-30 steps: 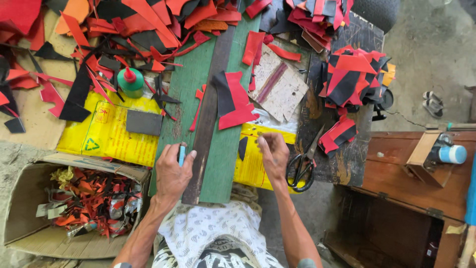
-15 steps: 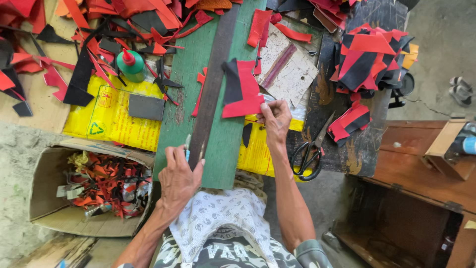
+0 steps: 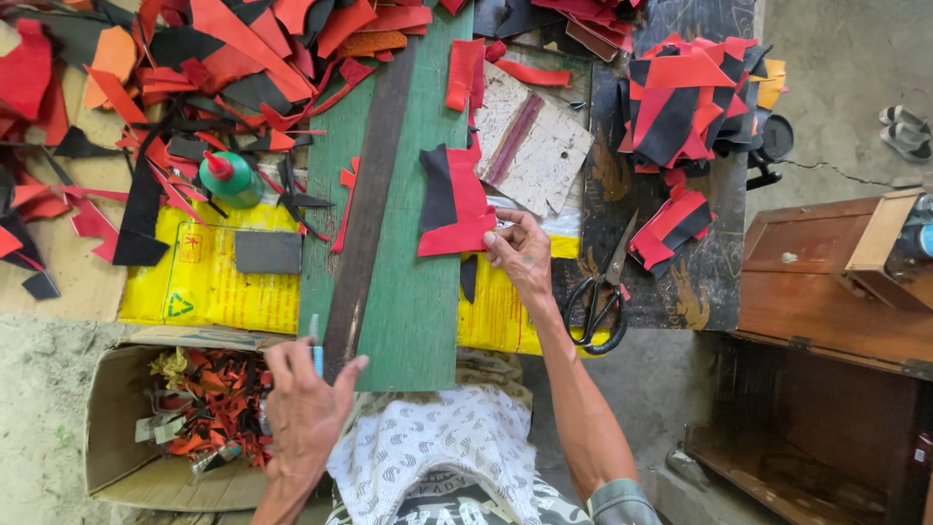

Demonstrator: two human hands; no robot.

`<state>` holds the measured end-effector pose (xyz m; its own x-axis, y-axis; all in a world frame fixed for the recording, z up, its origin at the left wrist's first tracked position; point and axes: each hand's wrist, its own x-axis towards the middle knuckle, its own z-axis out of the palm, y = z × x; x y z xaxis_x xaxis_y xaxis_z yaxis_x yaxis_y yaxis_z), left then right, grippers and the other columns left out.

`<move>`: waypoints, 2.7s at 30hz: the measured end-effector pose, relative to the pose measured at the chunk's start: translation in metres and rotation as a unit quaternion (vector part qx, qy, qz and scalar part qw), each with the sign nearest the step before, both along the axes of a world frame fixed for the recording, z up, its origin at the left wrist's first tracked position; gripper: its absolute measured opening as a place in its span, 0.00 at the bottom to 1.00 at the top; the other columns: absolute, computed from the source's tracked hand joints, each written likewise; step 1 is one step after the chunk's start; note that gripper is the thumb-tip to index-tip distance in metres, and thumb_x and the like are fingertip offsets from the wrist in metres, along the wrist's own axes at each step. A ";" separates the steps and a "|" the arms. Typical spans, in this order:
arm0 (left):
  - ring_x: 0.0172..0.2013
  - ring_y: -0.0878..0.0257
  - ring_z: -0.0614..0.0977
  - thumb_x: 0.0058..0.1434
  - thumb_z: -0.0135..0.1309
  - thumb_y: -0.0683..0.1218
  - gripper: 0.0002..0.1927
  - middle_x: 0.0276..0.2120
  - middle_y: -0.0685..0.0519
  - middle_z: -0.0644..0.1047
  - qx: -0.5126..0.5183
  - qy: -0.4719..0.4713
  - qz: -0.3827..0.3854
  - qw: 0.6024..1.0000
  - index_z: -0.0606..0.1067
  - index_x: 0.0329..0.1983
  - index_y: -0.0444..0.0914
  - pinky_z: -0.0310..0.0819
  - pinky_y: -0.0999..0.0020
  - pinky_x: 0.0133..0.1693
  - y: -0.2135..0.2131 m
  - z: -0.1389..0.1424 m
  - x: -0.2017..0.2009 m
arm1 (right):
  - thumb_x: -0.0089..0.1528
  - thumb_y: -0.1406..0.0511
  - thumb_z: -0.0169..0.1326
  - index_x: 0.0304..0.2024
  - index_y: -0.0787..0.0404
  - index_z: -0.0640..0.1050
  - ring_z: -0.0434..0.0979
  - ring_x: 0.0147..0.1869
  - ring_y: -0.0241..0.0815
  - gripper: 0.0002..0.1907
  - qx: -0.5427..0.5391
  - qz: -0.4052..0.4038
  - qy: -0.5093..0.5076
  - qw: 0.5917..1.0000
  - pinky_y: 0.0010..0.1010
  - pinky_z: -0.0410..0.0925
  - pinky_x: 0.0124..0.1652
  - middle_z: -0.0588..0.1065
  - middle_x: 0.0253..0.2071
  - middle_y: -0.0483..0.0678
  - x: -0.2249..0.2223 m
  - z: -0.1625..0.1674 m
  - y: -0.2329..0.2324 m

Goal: The person uses a utility knife to cut red and black material pieces on a green cutting board. They repeatedly position the material, cut along edges, and place the cut pieces into a pile on the table.

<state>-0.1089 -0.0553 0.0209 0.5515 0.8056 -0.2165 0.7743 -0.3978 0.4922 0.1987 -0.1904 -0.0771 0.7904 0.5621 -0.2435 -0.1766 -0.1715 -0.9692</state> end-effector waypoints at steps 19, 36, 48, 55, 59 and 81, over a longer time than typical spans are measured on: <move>0.38 0.45 0.78 0.56 0.69 0.48 0.25 0.39 0.40 0.75 0.059 -0.099 0.001 0.993 0.74 0.49 0.28 0.72 0.54 0.40 0.017 -0.038 0.017 | 0.63 0.63 0.60 0.59 0.64 0.71 0.78 0.32 0.31 0.24 -0.051 0.025 0.046 0.997 0.23 0.72 0.34 0.77 0.33 0.45 -0.034 0.031 0.003; 0.41 0.40 0.78 0.54 0.70 0.50 0.31 0.44 0.39 0.73 0.087 -0.110 0.001 0.990 0.72 0.53 0.27 0.74 0.51 0.39 0.008 -0.032 0.018 | 0.52 0.64 0.67 0.60 0.66 0.70 0.66 0.65 0.60 0.35 -0.217 -0.060 -0.440 0.869 0.46 0.58 0.63 0.68 0.59 0.60 0.057 0.024 -0.004; 0.38 0.45 0.79 0.56 0.68 0.48 0.26 0.42 0.40 0.72 0.052 -0.102 -0.006 0.993 0.71 0.49 0.28 0.75 0.54 0.36 0.016 -0.029 0.024 | 0.54 0.67 0.65 0.64 0.64 0.69 0.67 0.65 0.53 0.36 -0.190 -0.080 -0.374 0.904 0.39 0.71 0.55 0.66 0.64 0.60 0.054 0.018 -0.011; 0.38 0.44 0.78 0.56 0.68 0.49 0.25 0.40 0.41 0.72 0.033 -0.073 0.007 0.997 0.72 0.47 0.29 0.72 0.50 0.39 0.017 -0.027 0.025 | 0.63 0.67 0.60 0.59 0.63 0.75 0.80 0.46 0.39 0.21 -0.142 -0.104 -0.201 0.964 0.30 0.75 0.46 0.78 0.50 0.50 -0.014 0.027 -0.025; 0.38 0.45 0.78 0.58 0.66 0.50 0.26 0.42 0.40 0.71 0.026 -0.071 0.008 0.997 0.70 0.49 0.29 0.72 0.51 0.38 0.017 -0.026 0.024 | 0.63 0.65 0.61 0.60 0.64 0.73 0.78 0.46 0.39 0.24 -0.097 -0.058 -0.175 0.978 0.30 0.74 0.45 0.77 0.48 0.51 -0.029 0.030 -0.004; 0.38 0.40 0.79 0.57 0.64 0.52 0.27 0.40 0.38 0.72 0.027 -0.046 0.007 0.999 0.69 0.48 0.28 0.74 0.48 0.38 0.001 -0.017 0.010 | 0.58 0.70 0.65 0.51 0.64 0.78 0.74 0.37 0.38 0.19 -0.092 -0.037 -0.305 0.947 0.30 0.72 0.39 0.75 0.38 0.48 0.012 0.052 0.057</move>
<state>-0.0984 -0.0546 0.0038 0.5556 0.8227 -0.1206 0.7323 -0.4154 0.5397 0.2109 -0.1336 -0.0248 0.8515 0.4913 0.1832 0.3886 -0.3567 -0.8496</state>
